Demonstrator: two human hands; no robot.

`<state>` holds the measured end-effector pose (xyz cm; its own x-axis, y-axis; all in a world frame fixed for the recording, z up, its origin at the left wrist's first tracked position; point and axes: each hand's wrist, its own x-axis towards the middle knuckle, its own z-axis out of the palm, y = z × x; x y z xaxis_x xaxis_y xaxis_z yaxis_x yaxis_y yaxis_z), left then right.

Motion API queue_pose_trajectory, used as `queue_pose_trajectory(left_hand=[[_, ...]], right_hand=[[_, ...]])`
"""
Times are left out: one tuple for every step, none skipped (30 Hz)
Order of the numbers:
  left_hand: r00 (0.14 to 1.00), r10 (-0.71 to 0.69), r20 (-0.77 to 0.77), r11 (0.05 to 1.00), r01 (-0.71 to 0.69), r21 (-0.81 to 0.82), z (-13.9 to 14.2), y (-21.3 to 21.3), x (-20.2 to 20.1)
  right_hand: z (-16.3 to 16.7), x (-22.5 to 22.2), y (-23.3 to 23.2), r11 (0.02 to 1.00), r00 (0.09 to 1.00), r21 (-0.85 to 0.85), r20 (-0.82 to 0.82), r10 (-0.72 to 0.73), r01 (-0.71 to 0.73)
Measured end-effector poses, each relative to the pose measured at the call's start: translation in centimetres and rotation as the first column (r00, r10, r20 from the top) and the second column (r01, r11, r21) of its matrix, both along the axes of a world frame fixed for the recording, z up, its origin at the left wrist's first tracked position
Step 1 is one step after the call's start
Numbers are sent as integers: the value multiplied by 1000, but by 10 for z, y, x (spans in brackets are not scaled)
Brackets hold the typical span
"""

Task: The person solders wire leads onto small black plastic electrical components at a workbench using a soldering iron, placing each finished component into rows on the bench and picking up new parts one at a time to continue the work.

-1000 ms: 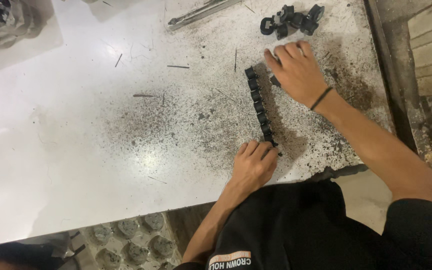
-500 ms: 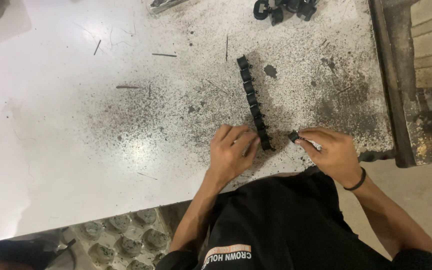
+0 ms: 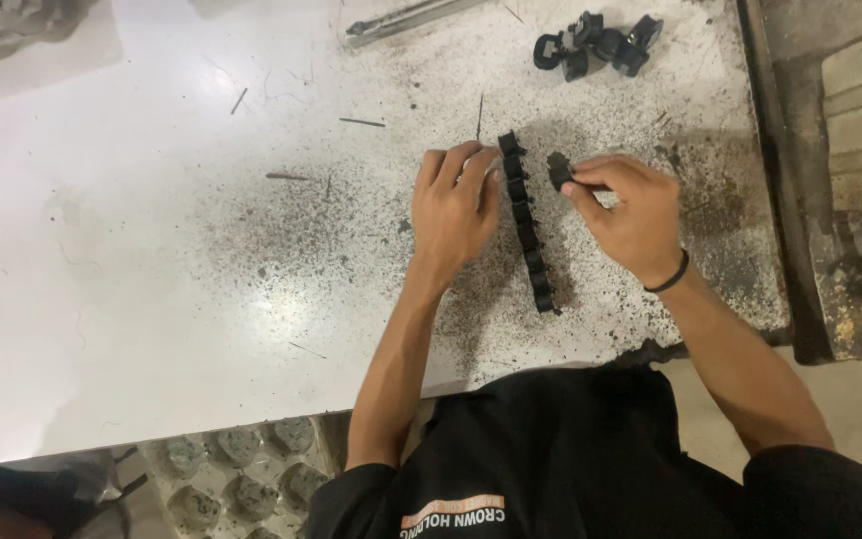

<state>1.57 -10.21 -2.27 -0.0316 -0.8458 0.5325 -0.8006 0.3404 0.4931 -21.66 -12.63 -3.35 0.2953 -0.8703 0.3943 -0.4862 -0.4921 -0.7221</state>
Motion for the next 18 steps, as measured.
queue_pose_trajectory(left_hand=[[1000,13,0,1000,-13,14,-7,-9,3],[1000,28,-1,999,-28,27,-14,-14,7],[997,59,-41,998,-57,38,-21,-17,11],[993,89,-83,995,-85,50,-29,-17,17],[985,117,-123,992,-110,66,-37,-16,23],[980,132,-151,989,-120,85,-45,-16,29],[973,146,-178,986,-129,103,-52,-16,35],[965,163,-207,982,-139,125,-59,-15,39],[957,170,-236,980,-139,139,-65,-12,41],[949,174,-264,979,-137,152,-69,-10,43],[941,173,-291,979,-130,160,-72,-10,45],[947,157,-281,980,-114,163,-73,-9,46],[952,143,-272,980,-99,170,-73,-8,47],[956,128,-263,981,-83,175,-72,-8,47],[959,131,-252,980,-87,179,-71,-7,46],[961,135,-243,979,-92,181,-68,-7,45],[962,142,-234,977,-99,188,-66,-8,45],[963,147,-225,975,-102,198,-63,-8,44]], right_hand=[[2,5,-6,1000,999,14,33,7,-8],[4,11,-12,1000,998,25,65,17,-18],[6,18,-16,999,996,16,78,34,-35],[8,27,-18,999,995,7,90,52,-53],[9,38,-18,998,992,1,102,69,-69],[9,50,-18,996,996,-46,32,79,-77],[7,63,-17,992,996,-94,-39,83,-87],[4,76,-18,985,990,-138,-111,86,-101],[-1,88,-20,986,978,-132,-196,76,-103],[-6,99,-22,987,958,-127,-280,64,-103],[-11,108,-27,987,932,-128,-359,44,-96],[-16,115,-30,990,928,-116,-371,30,-78],[-20,120,-34,993,923,-102,-385,18,-62],[-23,124,-39,995,917,-90,-398,4,-43],[-23,124,-46,988,919,-115,-391,48,-100],[-22,119,-55,977,918,-142,-386,91,-157],[-20,113,-62,962,912,-164,-385,139,-216],[-17,105,-76,954,886,-226,-459,71,-194]])
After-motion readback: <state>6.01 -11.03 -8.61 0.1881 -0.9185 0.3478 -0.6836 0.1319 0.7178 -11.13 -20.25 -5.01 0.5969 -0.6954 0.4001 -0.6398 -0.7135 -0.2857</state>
